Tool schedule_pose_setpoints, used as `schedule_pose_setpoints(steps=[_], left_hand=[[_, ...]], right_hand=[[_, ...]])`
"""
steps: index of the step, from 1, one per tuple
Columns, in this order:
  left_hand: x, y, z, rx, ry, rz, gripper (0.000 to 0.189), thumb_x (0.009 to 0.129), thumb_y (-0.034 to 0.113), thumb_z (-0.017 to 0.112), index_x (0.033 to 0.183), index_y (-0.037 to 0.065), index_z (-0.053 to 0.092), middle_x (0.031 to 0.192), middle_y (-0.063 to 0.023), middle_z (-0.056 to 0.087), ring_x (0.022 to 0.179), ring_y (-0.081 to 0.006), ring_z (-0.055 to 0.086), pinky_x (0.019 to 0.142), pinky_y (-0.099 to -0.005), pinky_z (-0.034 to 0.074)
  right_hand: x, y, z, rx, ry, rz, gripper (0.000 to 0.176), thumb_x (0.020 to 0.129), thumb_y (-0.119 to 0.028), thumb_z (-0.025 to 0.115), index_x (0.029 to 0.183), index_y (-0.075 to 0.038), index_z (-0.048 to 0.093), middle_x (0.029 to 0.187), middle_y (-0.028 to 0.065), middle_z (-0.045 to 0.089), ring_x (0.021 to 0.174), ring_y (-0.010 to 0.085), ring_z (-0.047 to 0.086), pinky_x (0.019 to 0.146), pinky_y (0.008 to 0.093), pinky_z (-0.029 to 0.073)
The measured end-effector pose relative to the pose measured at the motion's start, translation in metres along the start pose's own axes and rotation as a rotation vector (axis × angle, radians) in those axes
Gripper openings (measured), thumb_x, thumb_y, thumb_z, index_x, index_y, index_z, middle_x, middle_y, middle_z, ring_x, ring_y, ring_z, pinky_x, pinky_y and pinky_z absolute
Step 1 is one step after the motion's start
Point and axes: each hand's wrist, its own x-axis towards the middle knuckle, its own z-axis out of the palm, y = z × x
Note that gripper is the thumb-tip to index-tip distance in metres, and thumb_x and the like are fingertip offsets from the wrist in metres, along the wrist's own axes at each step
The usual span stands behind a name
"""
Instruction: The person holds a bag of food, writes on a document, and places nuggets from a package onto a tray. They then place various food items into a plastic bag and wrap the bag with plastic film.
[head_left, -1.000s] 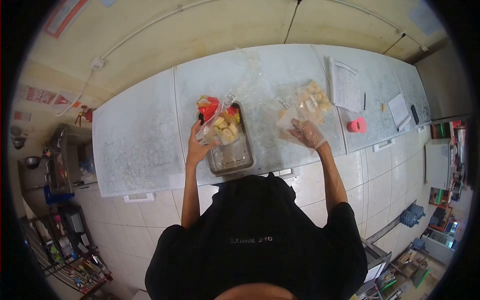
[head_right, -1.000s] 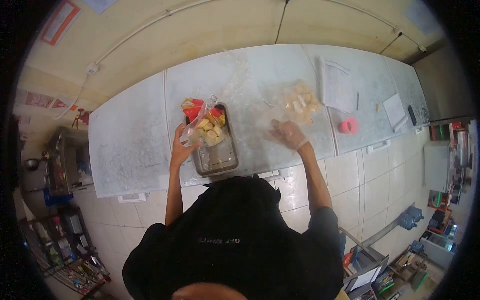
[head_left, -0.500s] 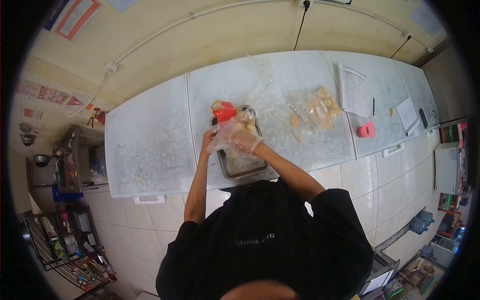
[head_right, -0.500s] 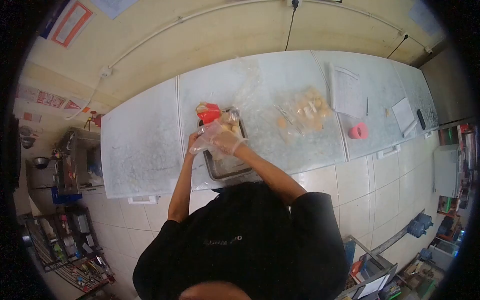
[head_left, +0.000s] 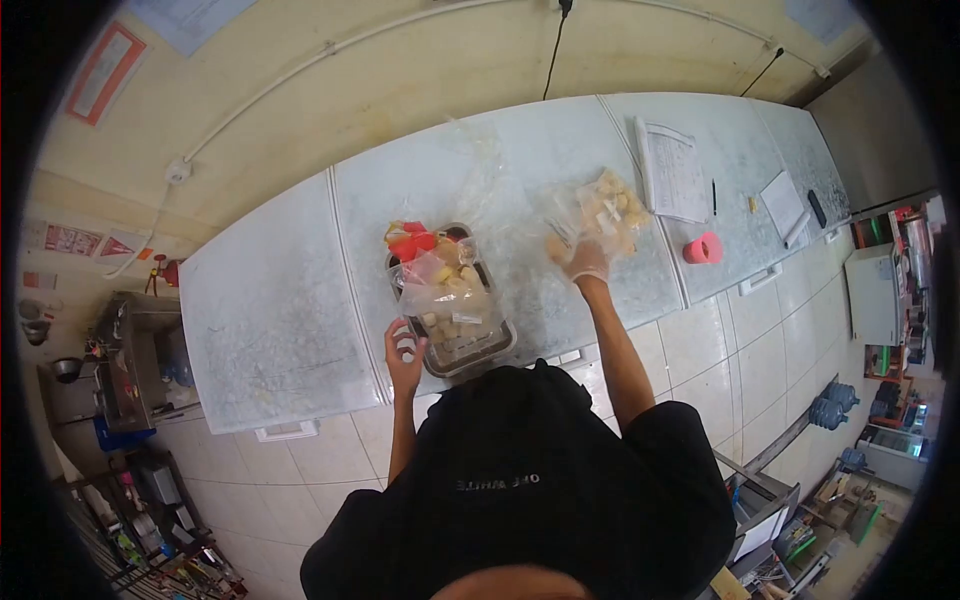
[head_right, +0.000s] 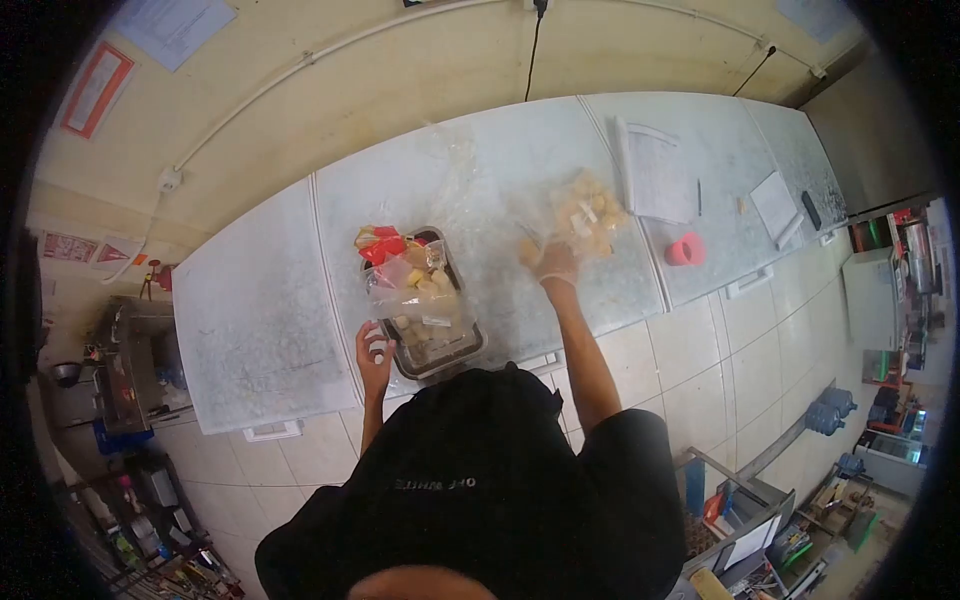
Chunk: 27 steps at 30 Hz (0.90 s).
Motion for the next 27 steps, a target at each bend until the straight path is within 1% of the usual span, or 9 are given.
schedule_pose_setpoints(steps=[2,5,11,15,18,20,24,26,27], left_hand=[[0.007,0.013,0.015,0.071,0.018,0.074,0.072,0.067,0.01,0.079,0.128,0.004,0.041,0.112,-0.0074,0.055,0.083,-0.0133,0.056,0.058,-0.0222,0.042],[0.027,0.01,0.032,0.064,-0.056,-0.026,0.08,0.063,0.014,0.083,0.13,0.003,0.039,0.098,-0.0062,0.06,0.075,-0.012,0.056,0.056,-0.0212,0.04],[0.07,0.027,0.012,0.178,-0.231,0.073,0.029,0.076,0.013,0.073,0.099,-0.004,0.063,0.095,-0.0129,0.067,0.088,-0.0212,0.064,0.077,-0.031,0.049],[0.06,0.029,0.005,0.166,-0.17,0.212,0.027,0.08,0.011,0.068,0.103,-0.002,0.062,0.087,-0.0106,0.067,0.076,-0.0191,0.065,0.067,-0.0298,0.051],[0.054,0.03,0.004,0.114,-0.192,-0.058,0.025,0.082,0.012,0.066,0.103,-0.002,0.062,0.084,-0.0085,0.066,0.063,-0.015,0.063,0.054,-0.0267,0.049],[0.047,0.031,0.006,0.005,-0.125,-0.093,0.022,0.084,0.011,0.065,0.1,-0.003,0.06,0.083,-0.0082,0.064,0.052,-0.0112,0.058,0.045,-0.0239,0.044],[0.036,0.024,0.016,-0.064,0.032,-0.182,0.025,0.088,0.021,0.062,0.091,-0.004,0.062,0.078,-0.0092,0.064,0.049,-0.0124,0.057,0.045,-0.0244,0.044],[0.036,0.031,0.011,0.427,-0.328,-0.403,0.035,0.091,0.032,0.056,0.082,-0.001,0.063,0.069,-0.008,0.062,0.047,-0.0119,0.056,0.044,-0.025,0.044],[0.035,0.058,0.017,0.347,-0.551,-0.449,0.038,0.091,0.035,0.056,0.081,-0.002,0.063,0.066,-0.0079,0.062,0.05,-0.0122,0.058,0.044,-0.026,0.044]], right_hand=[[-0.012,0.023,0.02,-0.166,0.024,-0.224,0.046,0.075,-0.045,0.067,0.1,-0.006,0.061,0.093,0.0185,0.065,0.089,0.0335,0.063,0.08,0.045,0.048],[0.013,0.05,0.075,-0.217,-0.222,-0.142,0.04,0.075,-0.041,0.067,0.097,-0.007,0.061,0.091,0.0171,0.065,0.087,0.0309,0.064,0.078,0.0407,0.05],[0.014,0.052,0.029,0.118,-0.376,-0.412,0.026,0.079,-0.029,0.064,0.088,-0.004,0.062,0.085,0.0188,0.065,0.081,0.0304,0.064,0.07,0.0396,0.05],[-0.011,0.053,0.031,0.197,-0.427,-0.512,0.027,0.083,-0.03,0.06,0.085,-0.003,0.063,0.081,0.0203,0.064,0.079,0.0344,0.063,0.068,0.0424,0.048],[-0.005,0.063,0.025,0.255,-0.292,-0.459,0.029,0.086,-0.029,0.056,0.085,-0.001,0.063,0.078,0.0223,0.063,0.078,0.0387,0.061,0.065,0.0454,0.046],[0.003,0.068,0.023,0.247,0.097,-0.167,0.03,0.09,-0.028,0.052,0.088,0.0,0.063,0.076,0.0241,0.061,0.076,0.042,0.06,0.065,0.0463,0.046],[0.025,0.081,0.02,0.221,0.153,0.024,0.034,0.092,-0.03,0.049,0.086,0.001,0.062,0.074,0.025,0.061,0.073,0.0437,0.059,0.064,0.0465,0.046],[0.034,0.087,0.023,0.307,0.354,0.041,0.036,0.093,-0.032,0.048,0.081,0.0,0.062,0.071,0.0223,0.062,0.069,0.0404,0.061,0.062,0.0443,0.047],[0.035,0.089,0.024,0.311,0.363,0.043,0.036,0.093,-0.032,0.048,0.081,0.0,0.062,0.071,0.0223,0.062,0.069,0.0404,0.061,0.062,0.0443,0.047]])
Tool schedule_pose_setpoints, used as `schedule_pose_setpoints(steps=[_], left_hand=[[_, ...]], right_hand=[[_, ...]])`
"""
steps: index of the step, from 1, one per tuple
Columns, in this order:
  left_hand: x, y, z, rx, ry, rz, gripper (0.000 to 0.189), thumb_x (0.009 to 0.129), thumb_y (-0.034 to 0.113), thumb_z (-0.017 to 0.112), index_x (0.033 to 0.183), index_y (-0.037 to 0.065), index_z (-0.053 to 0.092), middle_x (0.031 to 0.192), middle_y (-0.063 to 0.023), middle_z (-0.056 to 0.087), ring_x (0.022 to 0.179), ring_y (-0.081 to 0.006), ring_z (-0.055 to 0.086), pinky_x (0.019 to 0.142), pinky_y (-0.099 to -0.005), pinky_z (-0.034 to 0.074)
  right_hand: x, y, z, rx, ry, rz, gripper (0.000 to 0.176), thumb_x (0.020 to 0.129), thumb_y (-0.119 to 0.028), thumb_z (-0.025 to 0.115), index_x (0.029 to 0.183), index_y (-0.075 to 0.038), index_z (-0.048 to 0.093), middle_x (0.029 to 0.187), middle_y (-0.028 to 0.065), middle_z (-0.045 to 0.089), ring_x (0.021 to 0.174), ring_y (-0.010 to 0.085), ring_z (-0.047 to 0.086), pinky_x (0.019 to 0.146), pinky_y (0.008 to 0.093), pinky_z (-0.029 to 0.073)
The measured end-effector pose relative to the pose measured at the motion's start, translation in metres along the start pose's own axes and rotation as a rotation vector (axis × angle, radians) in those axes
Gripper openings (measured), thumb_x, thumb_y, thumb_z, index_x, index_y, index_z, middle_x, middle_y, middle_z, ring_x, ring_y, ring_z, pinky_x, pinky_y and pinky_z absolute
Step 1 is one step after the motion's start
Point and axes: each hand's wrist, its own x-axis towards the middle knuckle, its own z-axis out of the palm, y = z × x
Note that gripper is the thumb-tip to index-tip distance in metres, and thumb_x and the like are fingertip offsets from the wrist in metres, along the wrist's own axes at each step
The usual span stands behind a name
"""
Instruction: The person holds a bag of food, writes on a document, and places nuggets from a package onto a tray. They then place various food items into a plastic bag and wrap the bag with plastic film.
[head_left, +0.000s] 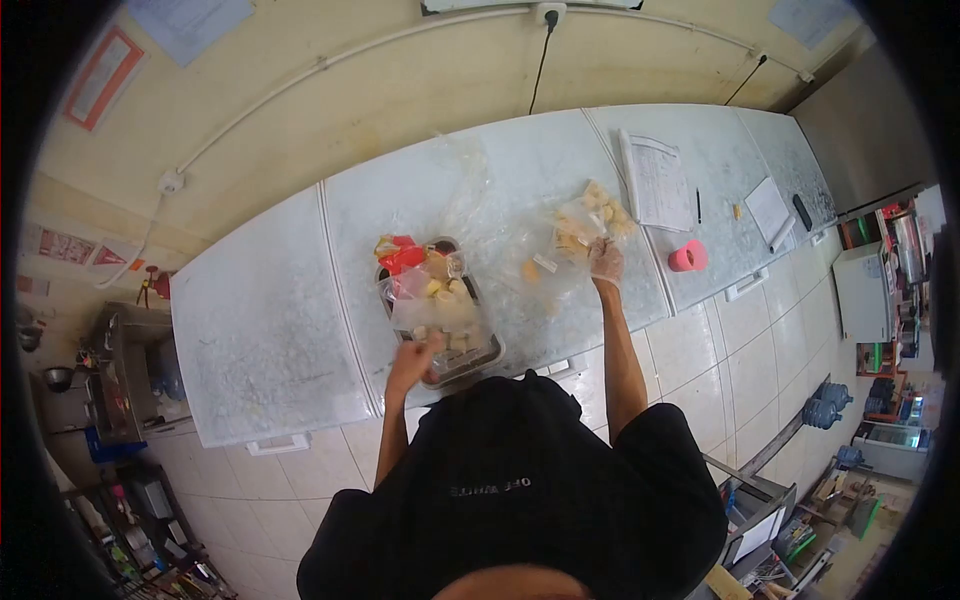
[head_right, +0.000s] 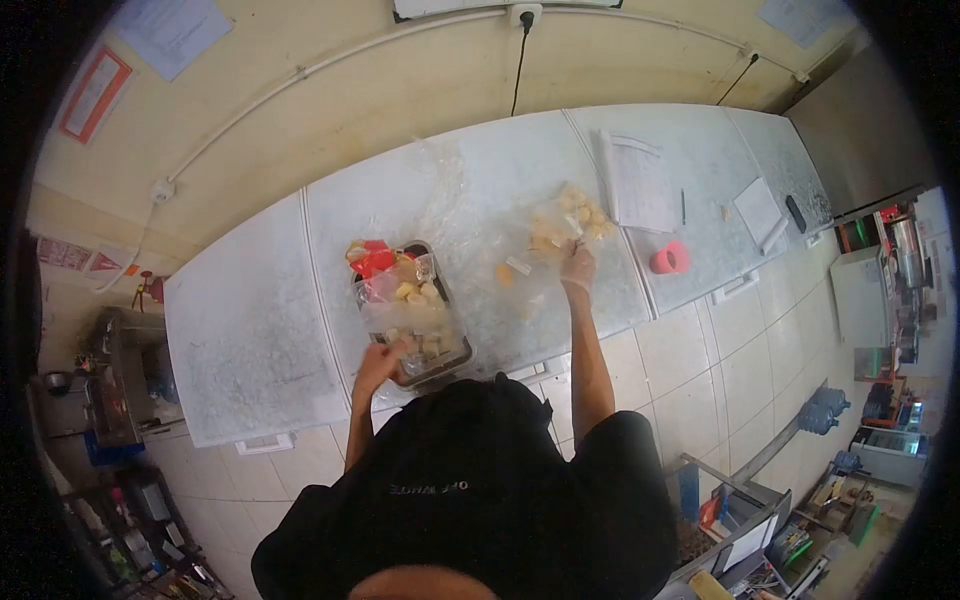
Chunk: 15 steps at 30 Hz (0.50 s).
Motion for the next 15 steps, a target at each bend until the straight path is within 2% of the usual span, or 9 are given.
schedule_pose_setpoints(steps=[1,3,5,7,9,11,12,14,15], left_hand=[[-0.014,0.03,0.008,-0.033,-0.234,0.007,0.042,0.09,0.037,0.056,0.08,-0.003,0.063,0.063,-0.0079,0.062,0.053,-0.0124,0.059,0.044,-0.027,0.044],[-0.011,0.069,0.032,-0.017,-0.438,0.336,0.04,0.091,0.037,0.055,0.081,-0.002,0.064,0.063,-0.0066,0.062,0.052,-0.0108,0.058,0.049,-0.0249,0.045],[0.029,0.097,0.055,-0.03,-0.464,0.425,0.037,0.09,0.034,0.055,0.089,-0.002,0.064,0.073,-0.0092,0.064,0.065,-0.0146,0.061,0.061,-0.0262,0.048],[0.097,0.103,0.093,0.013,-0.08,0.667,0.031,0.09,0.029,0.057,0.103,0.001,0.061,0.101,-0.0133,0.063,0.091,-0.0203,0.06,0.085,-0.0317,0.046],[0.169,0.107,0.117,0.093,0.105,0.72,0.038,0.084,0.025,0.062,0.112,0.001,0.056,0.115,-0.0191,0.053,0.111,-0.0315,0.049,0.092,-0.0378,0.041],[0.233,0.106,0.14,0.139,0.235,0.632,0.063,0.074,0.03,0.07,0.125,0.002,0.046,0.12,-0.0192,0.05,0.116,-0.0357,0.045,0.097,-0.0384,0.038],[0.25,0.108,0.148,0.135,0.223,0.632,0.063,0.074,0.03,0.07,0.125,0.002,0.046,0.12,-0.0192,0.05,0.116,-0.0357,0.045,0.097,-0.0384,0.038],[0.275,0.114,0.161,0.142,0.142,0.306,0.087,0.064,0.038,0.077,0.134,0.005,0.036,0.121,-0.0186,0.05,0.119,-0.0346,0.044,0.099,-0.0452,0.035],[0.268,0.131,0.162,0.135,0.132,0.31,0.087,0.064,0.038,0.077,0.134,0.005,0.036,0.121,-0.0186,0.05,0.119,-0.0346,0.044,0.099,-0.0452,0.035]], right_hand=[[-0.001,0.003,-0.001,0.048,-0.046,0.069,0.036,0.094,-0.032,0.047,0.082,0.0,0.061,0.069,0.0206,0.062,0.067,0.038,0.061,0.061,0.0435,0.047],[-0.004,0.001,-0.005,0.1,-0.087,0.136,0.037,0.095,-0.032,0.045,0.082,-0.001,0.061,0.067,0.0188,0.062,0.066,0.0355,0.062,0.06,0.0427,0.046],[-0.01,-0.009,-0.014,0.176,-0.041,0.134,0.032,0.096,-0.029,0.044,0.091,-0.001,0.059,0.063,0.0154,0.061,0.063,0.0317,0.063,0.057,0.0415,0.046],[-0.012,0.007,-0.003,0.121,0.055,0.065,0.03,0.096,-0.028,0.044,0.094,-0.001,0.057,0.063,0.0162,0.061,0.063,0.0331,0.062,0.056,0.042,0.045],[-0.005,0.012,-0.005,0.065,0.158,-0.007,0.029,0.096,-0.026,0.044,0.098,0.0,0.055,0.064,0.017,0.06,0.062,0.0344,0.061,0.055,0.0426,0.045],[0.0,-0.003,-0.026,-0.15,0.122,-0.028,0.025,0.096,-0.024,0.045,0.099,0.0,0.054,0.065,0.0196,0.06,0.061,0.0368,0.06,0.052,0.0434,0.043],[0.005,0.0,-0.029,-0.161,0.122,-0.021,0.025,0.096,-0.024,0.045,0.099,0.0,0.054,0.065,0.0196,0.06,0.061,0.0368,0.06,0.052,0.0434,0.043],[0.021,0.006,-0.036,-0.102,0.25,-0.197,0.022,0.095,-0.02,0.046,0.099,0.0,0.054,0.074,0.0244,0.06,0.059,0.0408,0.057,0.049,0.0448,0.041],[0.028,0.004,-0.044,-0.115,0.252,-0.198,0.022,0.095,-0.02,0.046,0.099,0.0,0.054,0.074,0.0244,0.06,0.059,0.0408,0.057,0.049,0.0448,0.041]])
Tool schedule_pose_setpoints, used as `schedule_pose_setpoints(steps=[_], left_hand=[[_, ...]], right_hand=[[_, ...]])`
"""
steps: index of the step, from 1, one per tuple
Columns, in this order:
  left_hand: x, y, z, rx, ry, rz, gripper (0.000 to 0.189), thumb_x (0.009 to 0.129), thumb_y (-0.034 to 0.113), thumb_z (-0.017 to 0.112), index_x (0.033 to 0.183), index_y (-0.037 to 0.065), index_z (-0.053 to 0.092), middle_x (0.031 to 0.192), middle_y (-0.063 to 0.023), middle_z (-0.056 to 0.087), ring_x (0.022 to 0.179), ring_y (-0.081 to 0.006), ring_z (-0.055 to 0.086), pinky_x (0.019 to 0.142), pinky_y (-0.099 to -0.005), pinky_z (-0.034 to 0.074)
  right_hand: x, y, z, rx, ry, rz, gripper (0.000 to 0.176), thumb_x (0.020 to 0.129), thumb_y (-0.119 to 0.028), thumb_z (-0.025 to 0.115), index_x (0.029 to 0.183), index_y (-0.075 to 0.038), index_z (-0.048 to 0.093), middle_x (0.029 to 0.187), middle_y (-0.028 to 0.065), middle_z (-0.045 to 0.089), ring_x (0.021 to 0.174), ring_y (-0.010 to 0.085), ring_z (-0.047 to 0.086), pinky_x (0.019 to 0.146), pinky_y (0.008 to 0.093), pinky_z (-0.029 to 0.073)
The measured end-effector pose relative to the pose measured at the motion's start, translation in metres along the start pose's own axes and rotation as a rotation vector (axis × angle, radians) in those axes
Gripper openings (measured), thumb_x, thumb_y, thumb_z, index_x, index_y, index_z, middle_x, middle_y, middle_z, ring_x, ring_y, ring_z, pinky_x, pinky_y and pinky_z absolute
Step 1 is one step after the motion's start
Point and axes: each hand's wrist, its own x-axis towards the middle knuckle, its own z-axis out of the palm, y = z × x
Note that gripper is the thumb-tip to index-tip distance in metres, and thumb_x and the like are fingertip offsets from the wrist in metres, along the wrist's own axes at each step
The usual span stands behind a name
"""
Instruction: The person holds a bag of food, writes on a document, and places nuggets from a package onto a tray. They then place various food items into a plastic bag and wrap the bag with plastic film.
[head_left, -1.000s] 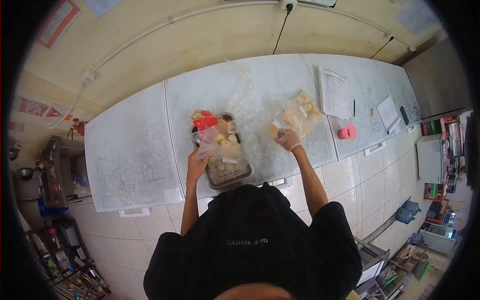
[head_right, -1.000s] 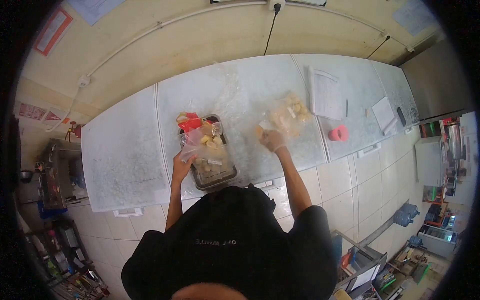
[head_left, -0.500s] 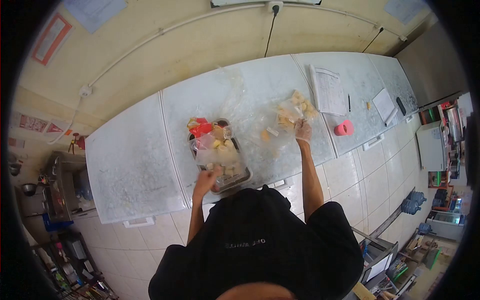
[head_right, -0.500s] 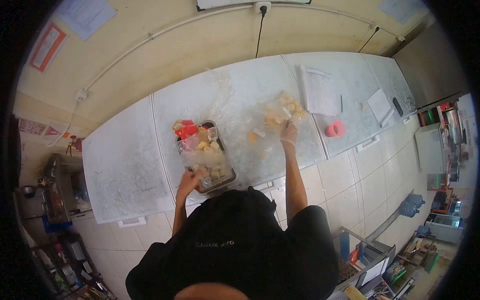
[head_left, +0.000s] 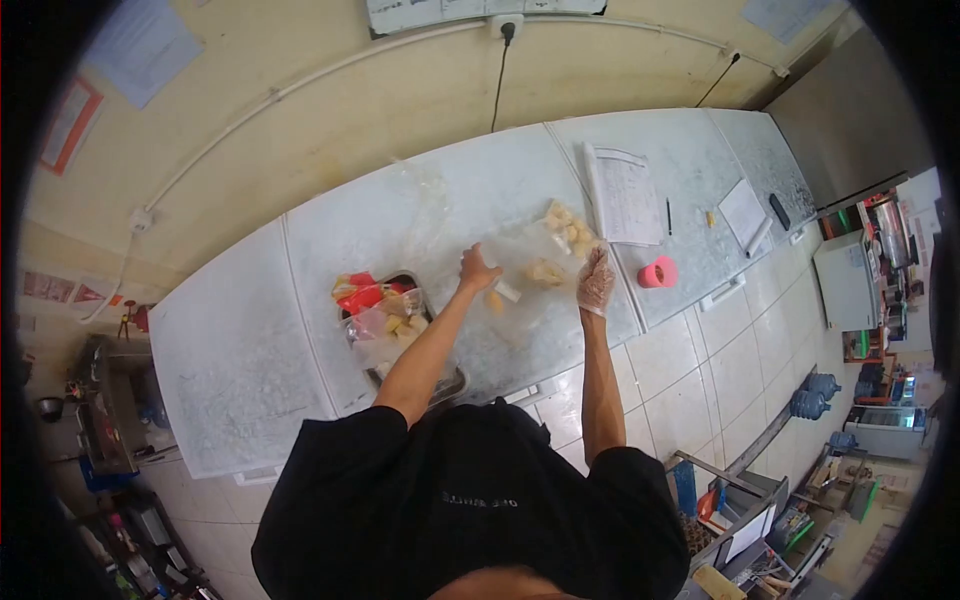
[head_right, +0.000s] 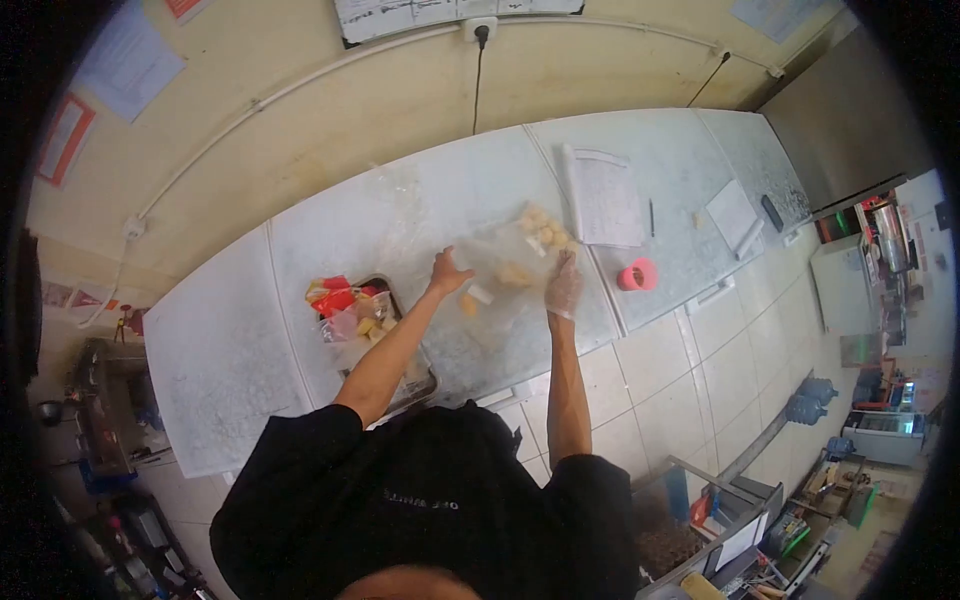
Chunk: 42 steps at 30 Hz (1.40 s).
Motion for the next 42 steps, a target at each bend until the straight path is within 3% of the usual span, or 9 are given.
schedule_pose_setpoints(steps=[3,6,9,17,22,28,36,40,42], left_hand=[[0.001,0.027,-0.002,0.306,0.03,-0.172,0.099,0.056,0.044,0.08,0.136,0.009,0.032,0.126,-0.0181,0.047,0.121,-0.0324,0.043,0.099,-0.0534,0.033],[0.008,0.018,-0.002,0.203,-0.278,-0.235,0.097,0.054,0.045,0.081,0.134,0.012,0.038,0.13,-0.0164,0.043,0.122,-0.031,0.043,0.097,-0.0587,0.031],[-0.008,0.024,0.0,0.3,-0.653,-0.127,0.097,0.05,0.046,0.083,0.131,0.012,0.042,0.137,-0.0159,0.036,0.124,-0.0329,0.04,0.097,-0.0569,0.032],[-0.085,-0.009,0.047,0.663,0.159,0.313,0.079,0.063,0.031,0.08,0.13,0.01,0.043,0.125,-0.0178,0.043,0.122,-0.0369,0.037,0.096,-0.0563,0.031],[-0.176,0.07,-0.138,0.355,-0.374,0.464,0.086,0.064,0.042,0.077,0.134,0.011,0.038,0.132,-0.0203,0.04,0.128,-0.0365,0.032,0.105,-0.0535,0.023],[-0.212,-0.045,-0.199,0.862,-0.206,0.484,0.062,0.066,0.037,0.074,0.12,0.015,0.054,0.119,-0.0091,0.054,0.119,-0.0321,0.044,0.101,-0.0521,0.03],[-0.193,-0.064,-0.211,0.696,-0.117,0.29,0.021,0.079,0.027,0.063,0.092,0.012,0.068,0.09,-0.011,0.066,0.088,-0.0317,0.061,0.076,-0.0412,0.048],[-0.209,-0.048,-0.224,0.49,0.033,0.354,0.02,0.079,0.024,0.063,0.091,0.009,0.068,0.088,-0.0115,0.066,0.086,-0.0329,0.061,0.074,-0.0402,0.049],[-0.222,-0.046,-0.223,0.373,0.06,0.201,0.023,0.08,0.023,0.064,0.098,0.009,0.066,0.098,-0.01,0.065,0.096,-0.0306,0.059,0.084,-0.043,0.045]], right_hand=[[0.015,0.01,-0.005,0.135,-0.039,0.055,0.019,0.096,-0.021,0.046,0.092,-0.004,0.052,0.066,0.0162,0.059,0.046,0.0305,0.053,0.041,0.0376,0.038],[0.006,0.011,-0.011,1.128,-0.13,0.665,0.022,0.098,-0.024,0.043,0.082,-0.009,0.046,0.058,0.0017,0.048,0.039,0.0138,0.043,0.037,0.0267,0.034],[0.0,0.001,-0.037,0.957,-0.236,0.497,0.025,0.1,-0.024,0.04,0.078,-0.012,0.042,0.057,-0.0049,0.038,0.041,0.0054,0.036,0.037,0.0206,0.031],[0.022,-0.078,-0.117,1.004,-0.399,0.535,0.022,0.1,-0.023,0.04,0.082,-0.01,0.045,0.06,-0.0027,0.042,0.046,0.0053,0.039,0.04,0.0195,0.029],[0.016,-0.123,-0.154,0.921,-0.633,0.313,0.023,0.1,-0.021,0.039,0.083,-0.008,0.046,0.058,-0.0019,0.043,0.046,0.0056,0.038,0.041,0.0196,0.03],[-0.03,-0.161,-0.118,1.18,-1.14,0.105,0.02,0.097,-0.017,0.045,0.106,-0.002,0.054,0.069,0.0043,0.055,0.052,0.0101,0.049,0.048,0.0239,0.04],[-0.13,-0.249,-0.02,1.016,-0.687,-0.628,0.024,0.089,-0.013,0.054,0.112,-0.005,0.053,0.082,0.0163,0.06,0.064,0.0324,0.058,0.055,0.0409,0.047],[-0.166,-0.232,0.001,0.753,-0.785,-0.759,0.022,0.086,-0.012,0.055,0.107,-0.006,0.053,0.082,0.0161,0.06,0.067,0.034,0.058,0.057,0.0437,0.046],[-0.164,-0.226,0.003,0.773,-0.417,-0.59,0.017,0.086,-0.013,0.055,0.101,-0.006,0.053,0.081,0.0156,0.059,0.065,0.036,0.057,0.057,0.0443,0.046]])
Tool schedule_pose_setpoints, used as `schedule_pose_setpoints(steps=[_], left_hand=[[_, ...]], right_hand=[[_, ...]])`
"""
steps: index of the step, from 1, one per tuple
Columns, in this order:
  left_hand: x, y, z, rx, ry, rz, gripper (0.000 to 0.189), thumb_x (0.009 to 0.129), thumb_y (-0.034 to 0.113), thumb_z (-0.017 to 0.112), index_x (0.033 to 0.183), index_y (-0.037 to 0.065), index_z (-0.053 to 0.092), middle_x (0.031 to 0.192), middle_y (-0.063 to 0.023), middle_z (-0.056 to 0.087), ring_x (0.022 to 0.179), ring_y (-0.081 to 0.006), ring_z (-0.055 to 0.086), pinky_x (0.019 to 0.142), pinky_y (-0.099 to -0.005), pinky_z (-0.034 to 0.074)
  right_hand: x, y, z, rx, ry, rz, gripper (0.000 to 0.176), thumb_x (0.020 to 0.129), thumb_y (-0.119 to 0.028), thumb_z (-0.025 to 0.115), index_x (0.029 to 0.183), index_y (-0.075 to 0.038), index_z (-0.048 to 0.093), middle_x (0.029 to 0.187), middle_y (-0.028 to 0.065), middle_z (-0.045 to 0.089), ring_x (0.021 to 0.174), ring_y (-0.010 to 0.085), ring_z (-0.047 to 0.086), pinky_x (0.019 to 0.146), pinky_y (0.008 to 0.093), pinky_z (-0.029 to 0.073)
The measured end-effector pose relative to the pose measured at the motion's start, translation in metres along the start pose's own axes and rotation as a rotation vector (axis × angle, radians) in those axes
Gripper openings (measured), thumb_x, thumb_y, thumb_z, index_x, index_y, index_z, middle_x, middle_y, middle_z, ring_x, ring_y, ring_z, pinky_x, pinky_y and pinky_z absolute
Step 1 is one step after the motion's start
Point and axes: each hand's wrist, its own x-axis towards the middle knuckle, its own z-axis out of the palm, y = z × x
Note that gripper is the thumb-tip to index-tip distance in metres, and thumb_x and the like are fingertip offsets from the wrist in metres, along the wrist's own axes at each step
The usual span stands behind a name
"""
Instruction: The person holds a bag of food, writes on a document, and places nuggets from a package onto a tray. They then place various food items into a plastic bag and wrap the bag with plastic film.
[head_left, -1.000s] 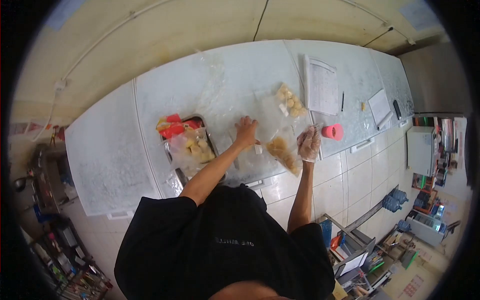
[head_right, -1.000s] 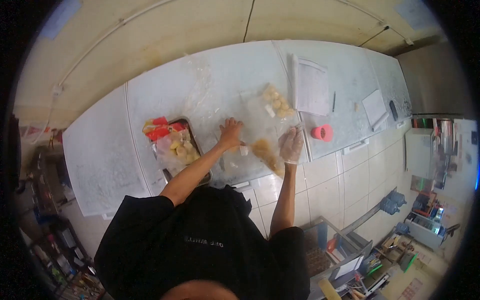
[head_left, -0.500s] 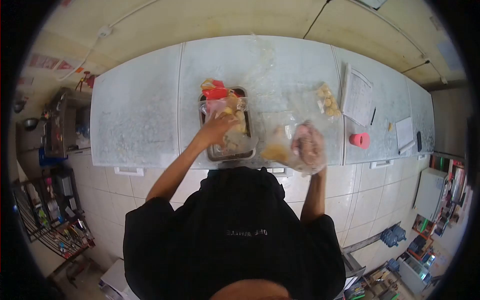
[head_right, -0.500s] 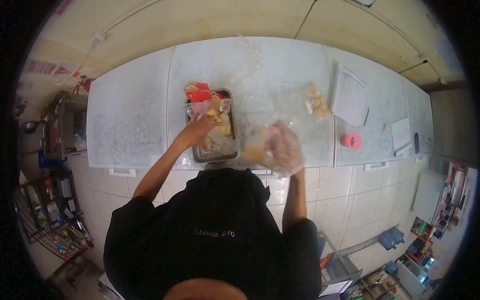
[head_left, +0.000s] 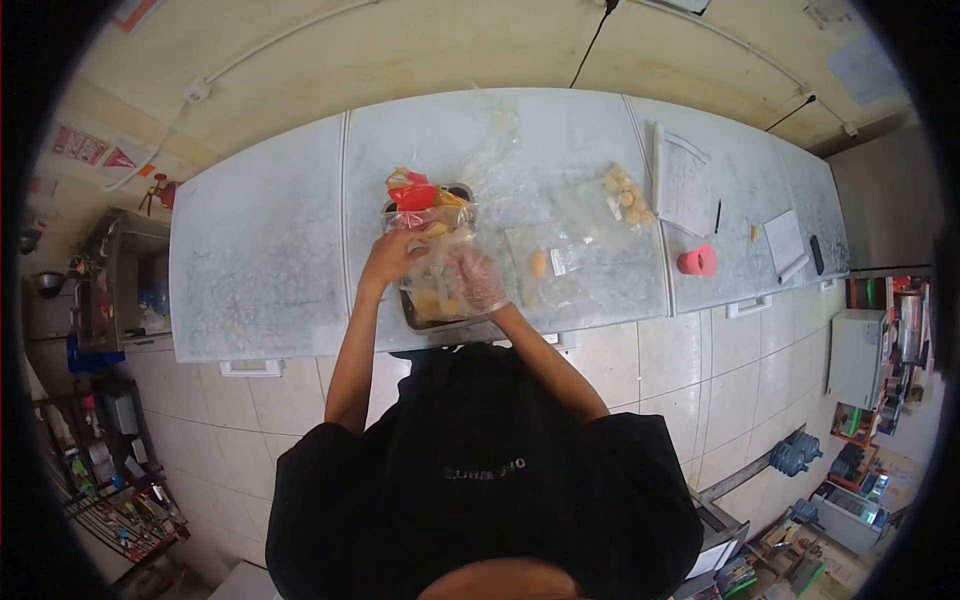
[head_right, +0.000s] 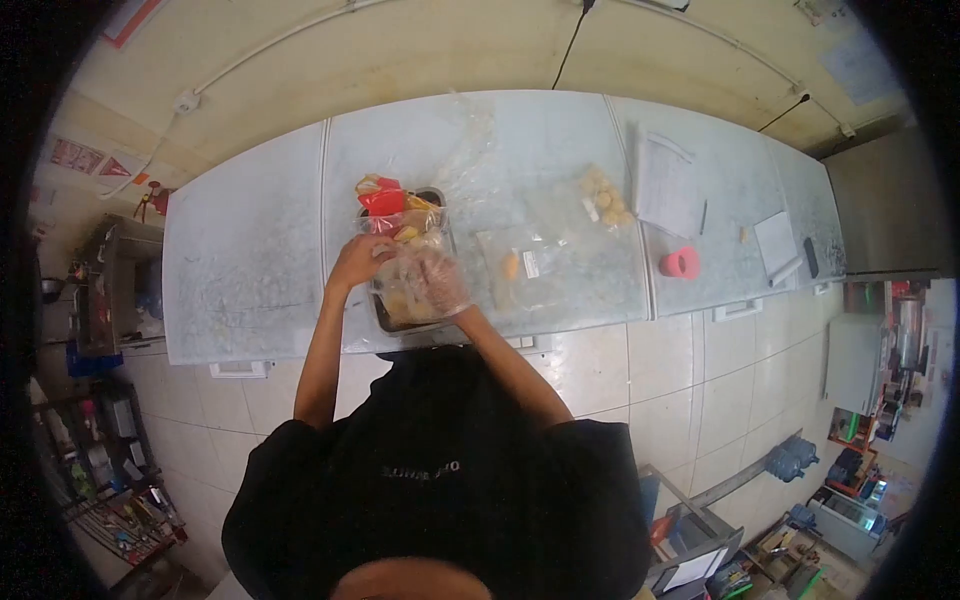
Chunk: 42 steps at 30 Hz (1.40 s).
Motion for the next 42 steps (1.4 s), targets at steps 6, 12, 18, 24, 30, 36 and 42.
schedule_pose_setpoints(steps=[6,12,18,24,30,36,42], left_hand=[[-0.051,0.038,0.008,-0.056,0.327,0.12,0.04,0.078,0.031,0.068,0.112,0.013,0.059,0.12,-0.0058,0.054,0.123,-0.0252,0.043,0.108,-0.0555,0.014],[-0.084,0.047,0.019,-0.041,0.294,0.18,0.067,0.065,0.043,0.077,0.117,0.008,0.055,0.128,-0.0087,0.05,0.134,-0.0293,0.031,0.11,-0.0552,0.008],[-0.102,0.039,0.103,0.01,0.368,-0.012,0.068,0.064,0.043,0.078,0.117,0.008,0.055,0.131,-0.0104,0.047,0.133,-0.0328,0.031,0.109,-0.0544,0.014],[-0.077,0.036,0.142,0.279,0.351,0.437,0.028,0.076,0.025,0.067,0.101,0.013,0.063,0.13,-0.0118,0.047,0.132,-0.0326,0.032,0.106,-0.058,0.017],[-0.062,0.02,0.152,0.342,0.511,0.279,0.019,0.077,0.015,0.06,0.096,0.011,0.063,0.125,-0.0136,0.049,0.132,-0.0328,0.032,0.107,-0.0592,0.017],[-0.072,0.026,0.135,-0.012,0.573,0.256,0.028,0.073,0.018,0.066,0.098,0.008,0.059,0.124,-0.0155,0.045,0.125,-0.0365,0.035,0.101,-0.0568,0.024],[-0.06,-0.014,0.044,-0.101,0.987,0.059,0.06,0.071,0.019,0.07,0.123,0.006,0.043,0.127,-0.0211,0.038,0.124,-0.0373,0.031,0.102,-0.0514,0.022]], right_hand=[[-0.023,0.02,0.032,0.426,-0.077,0.608,0.015,0.091,-0.019,0.05,0.094,-0.004,0.052,0.071,0.0151,0.053,0.064,0.0343,0.054,0.06,0.0413,0.046],[-0.012,0.016,0.035,0.005,0.093,0.377,0.024,0.091,-0.02,0.052,0.101,0.001,0.051,0.077,0.0123,0.055,0.074,0.0281,0.055,0.073,0.042,0.045],[-0.09,0.119,-0.078,-0.837,0.133,0.758,0.06,0.072,-0.043,0.072,0.108,0.001,0.053,0.105,0.0173,0.056,0.1,0.0324,0.052,0.088,0.0423,0.041],[-0.097,0.1,-0.093,-0.648,-0.034,1.103,0.062,0.055,-0.047,0.08,0.095,-0.001,0.065,0.104,0.0174,0.062,0.097,0.0322,0.061,0.087,0.0408,0.046],[-0.105,0.152,-0.075,-0.328,-0.431,1.211,0.04,0.062,-0.041,0.073,0.086,-0.008,0.071,0.086,0.0179,0.066,0.096,0.0311,0.061,0.088,0.0411,0.045],[-0.1,0.118,-0.083,0.199,-0.363,0.632,0.018,0.074,-0.012,0.059,0.085,0.002,0.062,0.067,0.0133,0.062,0.063,0.0248,0.059,0.063,0.0391,0.049],[-0.033,-0.004,-0.05,0.231,-0.327,0.767,0.029,0.074,-0.003,0.053,0.102,0.002,0.06,0.084,0.0089,0.064,0.078,0.0222,0.06,0.073,0.0338,0.049]])
